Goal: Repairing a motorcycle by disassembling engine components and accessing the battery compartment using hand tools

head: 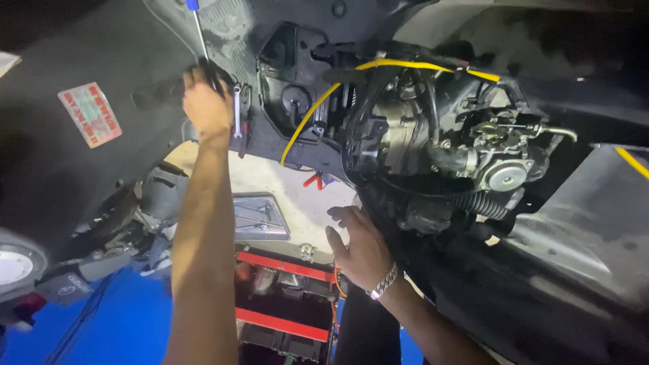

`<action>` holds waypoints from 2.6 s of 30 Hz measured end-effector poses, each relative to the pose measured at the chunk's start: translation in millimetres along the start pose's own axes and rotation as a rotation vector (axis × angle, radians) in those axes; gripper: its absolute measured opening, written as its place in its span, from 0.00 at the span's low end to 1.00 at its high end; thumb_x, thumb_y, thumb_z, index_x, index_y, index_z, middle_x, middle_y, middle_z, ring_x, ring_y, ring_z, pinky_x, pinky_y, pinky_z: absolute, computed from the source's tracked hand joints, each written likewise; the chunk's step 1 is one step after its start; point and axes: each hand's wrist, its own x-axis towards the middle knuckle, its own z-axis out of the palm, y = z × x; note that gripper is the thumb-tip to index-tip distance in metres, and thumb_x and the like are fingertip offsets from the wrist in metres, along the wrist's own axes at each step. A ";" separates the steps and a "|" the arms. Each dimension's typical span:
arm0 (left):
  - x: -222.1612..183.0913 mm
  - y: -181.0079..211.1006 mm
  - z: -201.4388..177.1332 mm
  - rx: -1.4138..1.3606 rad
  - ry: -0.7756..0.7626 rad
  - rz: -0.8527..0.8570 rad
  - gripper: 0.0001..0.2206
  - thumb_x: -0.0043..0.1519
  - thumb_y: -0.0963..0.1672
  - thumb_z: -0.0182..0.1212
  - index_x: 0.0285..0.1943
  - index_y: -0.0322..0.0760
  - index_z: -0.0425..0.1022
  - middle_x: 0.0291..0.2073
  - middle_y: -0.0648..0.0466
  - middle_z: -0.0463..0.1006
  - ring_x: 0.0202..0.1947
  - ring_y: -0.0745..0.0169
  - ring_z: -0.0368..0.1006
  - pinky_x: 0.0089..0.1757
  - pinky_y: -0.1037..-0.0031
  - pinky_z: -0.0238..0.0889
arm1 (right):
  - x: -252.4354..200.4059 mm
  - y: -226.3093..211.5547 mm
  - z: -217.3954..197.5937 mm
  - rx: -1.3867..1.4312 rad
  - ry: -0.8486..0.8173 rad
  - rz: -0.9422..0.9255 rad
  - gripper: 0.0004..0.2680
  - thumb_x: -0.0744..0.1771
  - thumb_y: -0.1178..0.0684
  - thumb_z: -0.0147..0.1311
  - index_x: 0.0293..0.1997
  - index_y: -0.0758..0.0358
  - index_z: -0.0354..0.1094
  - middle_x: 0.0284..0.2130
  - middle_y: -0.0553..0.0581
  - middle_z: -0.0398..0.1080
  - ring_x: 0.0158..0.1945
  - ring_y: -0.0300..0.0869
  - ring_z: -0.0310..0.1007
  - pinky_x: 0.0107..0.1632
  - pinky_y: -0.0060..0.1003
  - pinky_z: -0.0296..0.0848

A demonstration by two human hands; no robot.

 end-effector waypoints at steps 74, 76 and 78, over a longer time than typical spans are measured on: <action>-351.8 385.2 -184.2 -2.165 -0.901 -0.801 0.06 0.64 0.43 0.63 0.37 0.36 0.77 0.25 0.51 0.77 0.19 0.62 0.76 0.20 0.76 0.61 | -133.0 -82.1 -328.9 -1.647 0.034 -0.152 0.15 0.68 0.38 0.53 0.62 0.33 0.72 0.38 0.46 0.72 0.31 0.47 0.77 0.21 0.45 0.72; -351.7 387.3 -181.3 -2.212 -0.865 -0.790 0.06 0.64 0.43 0.63 0.33 0.40 0.75 0.23 0.55 0.74 0.18 0.63 0.75 0.18 0.77 0.60 | -132.0 -83.1 -329.9 -1.653 0.022 -0.161 0.16 0.67 0.38 0.52 0.63 0.34 0.72 0.45 0.47 0.75 0.33 0.47 0.79 0.22 0.45 0.74; -346.1 377.3 -193.7 -2.125 -0.963 -0.821 0.06 0.65 0.43 0.63 0.43 0.34 0.80 0.31 0.47 0.81 0.21 0.59 0.77 0.21 0.76 0.64 | -132.7 -82.4 -331.5 -1.687 0.011 -0.118 0.16 0.68 0.36 0.52 0.64 0.29 0.70 0.33 0.44 0.71 0.28 0.46 0.76 0.21 0.44 0.72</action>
